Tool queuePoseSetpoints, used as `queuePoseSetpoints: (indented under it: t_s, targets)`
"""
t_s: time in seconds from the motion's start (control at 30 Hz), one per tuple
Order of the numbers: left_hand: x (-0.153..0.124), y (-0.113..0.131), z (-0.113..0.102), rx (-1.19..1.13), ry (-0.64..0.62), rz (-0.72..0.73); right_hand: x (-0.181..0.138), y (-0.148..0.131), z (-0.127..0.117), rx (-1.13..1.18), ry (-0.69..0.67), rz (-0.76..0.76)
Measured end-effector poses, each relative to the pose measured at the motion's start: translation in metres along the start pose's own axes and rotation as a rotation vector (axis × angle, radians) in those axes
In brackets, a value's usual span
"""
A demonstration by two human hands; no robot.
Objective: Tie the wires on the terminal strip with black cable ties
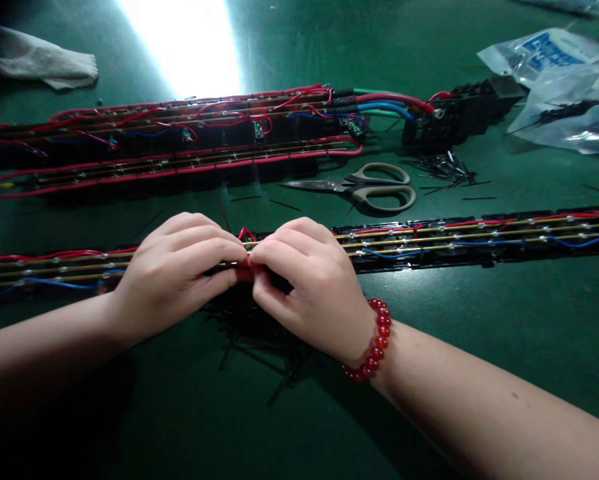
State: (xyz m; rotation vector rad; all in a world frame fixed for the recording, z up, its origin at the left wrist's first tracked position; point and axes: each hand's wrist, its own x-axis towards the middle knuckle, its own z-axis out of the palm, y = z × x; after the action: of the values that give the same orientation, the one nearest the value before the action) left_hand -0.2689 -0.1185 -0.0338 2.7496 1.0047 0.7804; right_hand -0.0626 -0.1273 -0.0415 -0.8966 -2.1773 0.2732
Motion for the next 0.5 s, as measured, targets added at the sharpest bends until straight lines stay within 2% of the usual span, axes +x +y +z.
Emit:
queuePoseSetpoints:
  t_s: [0.5]
  targets:
    - [0.0047, 0.0016, 0.0001, -0.006, -0.039, -0.028, 0.0009, -0.0024, -0.0021, 0.068, 0.041, 0.036]
